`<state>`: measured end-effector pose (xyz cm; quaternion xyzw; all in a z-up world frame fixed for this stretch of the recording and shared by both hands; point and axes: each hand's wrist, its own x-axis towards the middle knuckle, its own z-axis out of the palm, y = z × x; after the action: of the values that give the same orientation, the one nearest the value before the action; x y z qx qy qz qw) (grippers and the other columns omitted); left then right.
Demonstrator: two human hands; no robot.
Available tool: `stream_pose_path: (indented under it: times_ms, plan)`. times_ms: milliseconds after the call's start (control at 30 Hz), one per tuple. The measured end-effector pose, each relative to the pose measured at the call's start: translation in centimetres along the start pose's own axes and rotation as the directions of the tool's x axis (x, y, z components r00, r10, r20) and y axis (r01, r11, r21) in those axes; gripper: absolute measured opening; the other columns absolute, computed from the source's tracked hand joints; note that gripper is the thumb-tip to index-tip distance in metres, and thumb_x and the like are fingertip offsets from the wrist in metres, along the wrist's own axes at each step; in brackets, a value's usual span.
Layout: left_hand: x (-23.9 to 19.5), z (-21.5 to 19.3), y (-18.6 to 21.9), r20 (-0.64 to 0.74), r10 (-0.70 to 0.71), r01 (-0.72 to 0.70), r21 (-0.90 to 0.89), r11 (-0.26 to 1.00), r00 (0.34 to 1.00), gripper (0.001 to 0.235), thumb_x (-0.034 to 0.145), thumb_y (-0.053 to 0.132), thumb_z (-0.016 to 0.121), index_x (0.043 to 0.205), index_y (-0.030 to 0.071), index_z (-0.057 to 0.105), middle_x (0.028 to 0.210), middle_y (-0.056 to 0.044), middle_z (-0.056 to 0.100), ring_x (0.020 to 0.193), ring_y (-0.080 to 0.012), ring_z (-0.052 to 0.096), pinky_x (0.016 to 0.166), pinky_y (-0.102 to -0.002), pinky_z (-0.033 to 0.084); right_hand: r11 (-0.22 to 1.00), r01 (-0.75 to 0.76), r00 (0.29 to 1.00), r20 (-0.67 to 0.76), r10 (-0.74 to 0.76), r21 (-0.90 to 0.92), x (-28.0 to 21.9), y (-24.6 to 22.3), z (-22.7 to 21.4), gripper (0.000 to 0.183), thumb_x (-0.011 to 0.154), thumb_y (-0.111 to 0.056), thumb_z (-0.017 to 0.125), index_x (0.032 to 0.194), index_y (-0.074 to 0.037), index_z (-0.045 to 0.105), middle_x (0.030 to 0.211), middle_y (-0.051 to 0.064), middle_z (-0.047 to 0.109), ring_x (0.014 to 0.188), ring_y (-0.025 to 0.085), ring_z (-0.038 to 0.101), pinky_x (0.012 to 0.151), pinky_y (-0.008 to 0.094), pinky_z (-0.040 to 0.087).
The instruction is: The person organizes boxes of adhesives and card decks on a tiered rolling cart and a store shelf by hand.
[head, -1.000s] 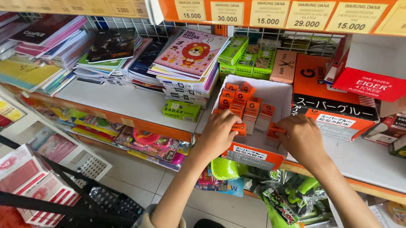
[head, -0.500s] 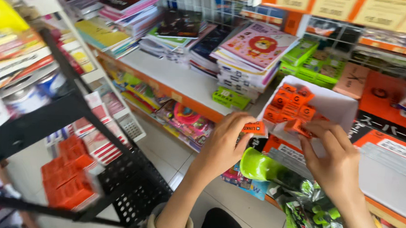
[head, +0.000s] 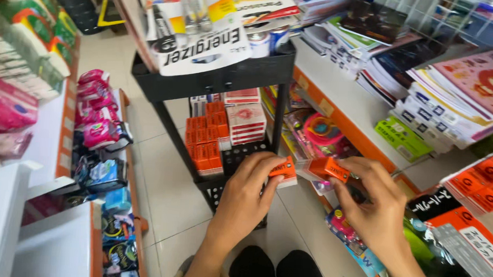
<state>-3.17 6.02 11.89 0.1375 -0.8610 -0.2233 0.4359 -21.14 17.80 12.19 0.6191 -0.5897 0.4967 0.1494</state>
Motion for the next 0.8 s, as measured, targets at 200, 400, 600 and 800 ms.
stream_pose_path:
  times_ms: [200,400,600,800]
  plan:
    - [-4.6,-3.1,-2.2,-0.166,-0.094,0.102,0.042,0.994,0.982,0.024,0.096,0.006,0.051,0.119,0.005,0.059,0.113,-0.009,0.058,0.104,-0.0242,0.059,0.092,-0.035,0.049,0.993,0.041,0.999,0.018,-0.043,0.108,1.1,-1.1,7.4,0.022,0.086,-0.007,0.068,0.105,0.003,0.064,0.105,0.016,0.062,0.096,0.024,0.064,0.077,0.028,0.060]
    - [-7.1,-2.6,-4.3,-0.243,-0.117,0.123,0.010,0.992,0.963,0.022,0.097,0.007,0.049,0.115,0.004,0.061,0.115,-0.009,0.059,0.109,-0.0244,0.058,0.097,-0.037,0.049,0.989,0.052,0.997,0.049,-0.059,0.136,1.9,-0.8,13.9,0.028,0.087,-0.005,0.068,0.113,0.004,0.063,0.105,0.015,0.060,0.104,0.030,0.061,0.088,0.036,0.053]
    - [-7.7,-2.1,-5.6,-0.271,-0.068,0.077,0.025,0.997,0.960,0.021,0.094,-0.001,0.049,0.111,0.001,0.062,0.114,-0.012,0.059,0.109,-0.0270,0.057,0.098,-0.039,0.048,0.990,-0.076,0.991,0.117,0.062,0.120,3.0,0.7,18.5,0.027,0.087,-0.011,0.066,0.109,0.003,0.062,0.104,0.016,0.059,0.087,0.027,0.065,0.070,0.032,0.059]
    - [-8.0,-1.9,-6.1,-0.285,-0.041,0.052,0.032,0.998,0.958,0.021,0.093,-0.005,0.050,0.110,-0.001,0.062,0.114,-0.012,0.059,0.110,-0.0270,0.057,0.097,-0.040,0.050,0.980,-0.145,0.981,0.151,0.124,0.137,4.3,1.7,21.1,0.030,0.083,-0.009,0.068,0.111,-0.001,0.065,0.100,0.013,0.059,0.084,0.024,0.064,0.065,0.031,0.059]
